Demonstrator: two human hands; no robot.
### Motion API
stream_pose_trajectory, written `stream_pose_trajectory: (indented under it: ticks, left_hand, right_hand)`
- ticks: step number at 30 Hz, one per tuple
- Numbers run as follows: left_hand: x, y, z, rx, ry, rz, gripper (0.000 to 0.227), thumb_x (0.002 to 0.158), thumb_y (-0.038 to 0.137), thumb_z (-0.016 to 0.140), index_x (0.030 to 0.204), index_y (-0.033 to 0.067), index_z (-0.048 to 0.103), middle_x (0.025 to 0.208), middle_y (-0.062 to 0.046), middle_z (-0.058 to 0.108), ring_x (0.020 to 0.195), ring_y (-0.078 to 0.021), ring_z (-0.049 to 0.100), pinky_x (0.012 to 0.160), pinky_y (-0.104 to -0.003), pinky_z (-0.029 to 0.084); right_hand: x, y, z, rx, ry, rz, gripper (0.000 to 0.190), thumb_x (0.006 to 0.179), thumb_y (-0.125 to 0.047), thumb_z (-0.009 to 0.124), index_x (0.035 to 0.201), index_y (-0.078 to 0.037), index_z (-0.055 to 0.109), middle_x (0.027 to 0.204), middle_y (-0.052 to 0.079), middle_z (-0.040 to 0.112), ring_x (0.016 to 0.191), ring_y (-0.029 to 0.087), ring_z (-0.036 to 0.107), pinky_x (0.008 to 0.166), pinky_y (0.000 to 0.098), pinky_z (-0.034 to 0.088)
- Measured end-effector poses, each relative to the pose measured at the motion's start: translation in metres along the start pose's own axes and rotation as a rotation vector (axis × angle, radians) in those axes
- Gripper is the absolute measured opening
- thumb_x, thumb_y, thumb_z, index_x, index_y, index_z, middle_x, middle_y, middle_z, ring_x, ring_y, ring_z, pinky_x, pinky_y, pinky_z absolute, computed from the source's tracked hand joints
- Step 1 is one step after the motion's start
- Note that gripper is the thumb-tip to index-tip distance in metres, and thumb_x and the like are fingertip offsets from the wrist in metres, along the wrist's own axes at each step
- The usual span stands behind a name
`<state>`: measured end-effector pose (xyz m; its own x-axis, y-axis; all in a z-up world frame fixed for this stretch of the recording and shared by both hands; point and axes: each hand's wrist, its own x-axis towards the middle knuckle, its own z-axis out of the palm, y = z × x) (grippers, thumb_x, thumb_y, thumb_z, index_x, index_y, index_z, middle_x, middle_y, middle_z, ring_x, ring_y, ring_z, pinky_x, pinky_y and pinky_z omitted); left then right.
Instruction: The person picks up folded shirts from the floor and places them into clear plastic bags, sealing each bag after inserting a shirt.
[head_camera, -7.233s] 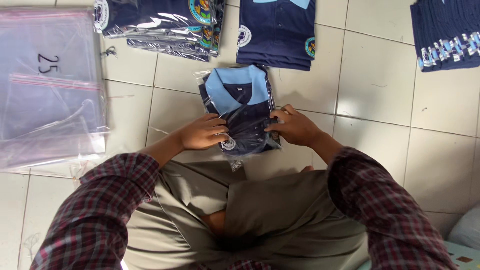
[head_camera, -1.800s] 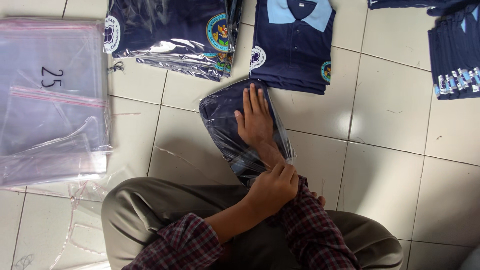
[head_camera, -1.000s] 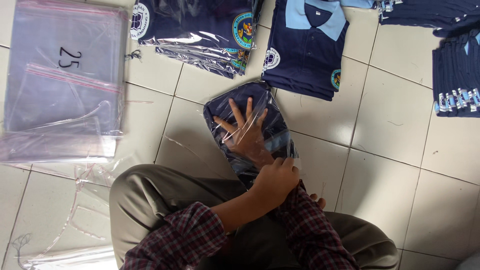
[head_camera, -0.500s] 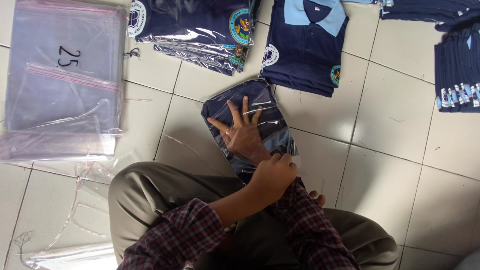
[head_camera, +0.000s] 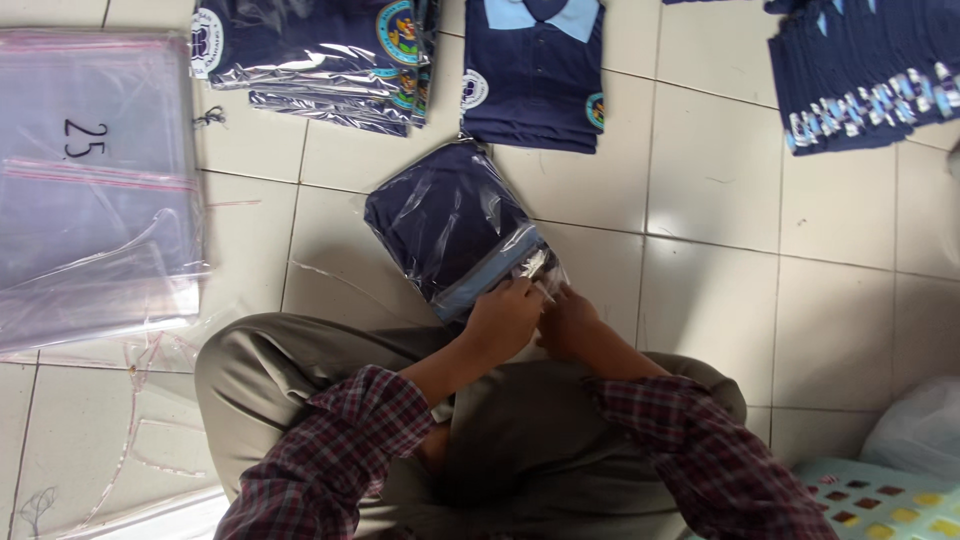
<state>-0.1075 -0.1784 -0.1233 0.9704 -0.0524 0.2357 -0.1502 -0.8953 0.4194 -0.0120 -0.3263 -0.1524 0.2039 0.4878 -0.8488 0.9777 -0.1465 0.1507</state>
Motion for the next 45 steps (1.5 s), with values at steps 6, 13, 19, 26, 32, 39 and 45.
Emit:
stream_pose_trajectory:
  ticks: [6,13,19,26,32,39,45]
  left_hand:
    - [-0.047,-0.001,0.039,-0.278,-0.773,0.037,0.024,0.097,0.023,0.057,0.099,0.0035,0.071,0.098,-0.019,0.070,0.086,-0.0372,0.069,0.068,-0.046,0.058]
    - [0.016,-0.118,-0.031,0.309,-0.133,-0.192,0.024,0.089,0.041,0.073,0.110,0.0317,0.070,0.094,-0.004,0.060,0.071,-0.0296,0.072,0.052,-0.047,0.061]
    - [0.018,-0.154,-0.061,0.285,-0.552,-0.436,0.082,0.098,0.079,0.030,0.168,0.0427,0.005,0.176,-0.007,-0.007,0.157,-0.0491,0.003,0.109,-0.072,0.037]
    - [-0.004,-0.102,-0.033,0.282,-0.664,-0.873,0.108,0.093,0.086,0.027,0.166,0.0080,0.010,0.157,-0.034,0.023,0.125,-0.0543,0.051,0.076,-0.057,0.058]
    - [0.009,-0.046,-0.062,-0.014,-1.048,-0.572,0.101,0.097,0.077,0.020,0.127,-0.0155,0.048,0.102,-0.028,0.058,0.090,-0.0402,0.066,0.075,-0.048,0.059]
    - [0.033,-0.131,-0.050,0.029,-0.478,-0.734,0.085,0.104,0.066,0.042,0.169,0.0286,0.002,0.169,-0.024,0.015,0.152,-0.0537,0.022,0.107,-0.072,0.040]
    - [-0.002,-0.107,-0.037,0.103,-0.672,-0.720,0.091,0.105,0.063,0.041,0.169,0.0151,-0.003,0.163,-0.027,0.016,0.142,-0.0521,0.036,0.097,-0.055,0.056]
  right_hand:
    - [-0.084,0.053,0.000,0.874,0.008,0.262,0.049,0.079,-0.061,0.071,0.114,-0.026,0.075,0.118,0.002,0.077,0.115,0.029,0.071,0.097,0.0457,0.055]
    - [-0.033,0.079,0.000,1.331,0.448,0.559,0.086,0.083,-0.077,0.065,0.137,-0.010,0.064,0.123,0.020,0.071,0.125,0.038,0.064,0.105,0.0464,0.049]
    - [0.037,0.082,-0.002,1.363,0.559,0.506,0.066,0.068,-0.062,0.083,0.111,-0.013,0.077,0.106,0.014,0.078,0.109,0.036,0.072,0.096,0.0436,0.056]
    - [0.022,0.107,-0.097,0.971,1.138,0.643,0.037,0.086,-0.037,0.083,0.117,-0.023,0.066,0.109,0.007,0.058,0.102,0.040,0.068,0.085,0.0512,0.060]
    - [-0.036,0.087,-0.071,1.261,0.599,0.753,0.049,0.097,-0.056,0.060,0.112,-0.011,0.074,0.092,0.015,0.070,0.088,0.035,0.073,0.083,0.0482,0.057]
    - [0.066,0.089,0.011,1.678,0.634,0.866,0.059,0.089,-0.066,0.069,0.117,-0.014,0.072,0.063,0.006,0.072,0.066,0.025,0.076,0.081,0.0355,0.057]
    - [0.068,0.101,-0.022,2.100,0.928,0.814,0.048,0.089,-0.030,0.083,0.126,-0.002,0.070,0.096,0.016,0.076,0.084,0.024,0.075,0.069,0.0360,0.063]
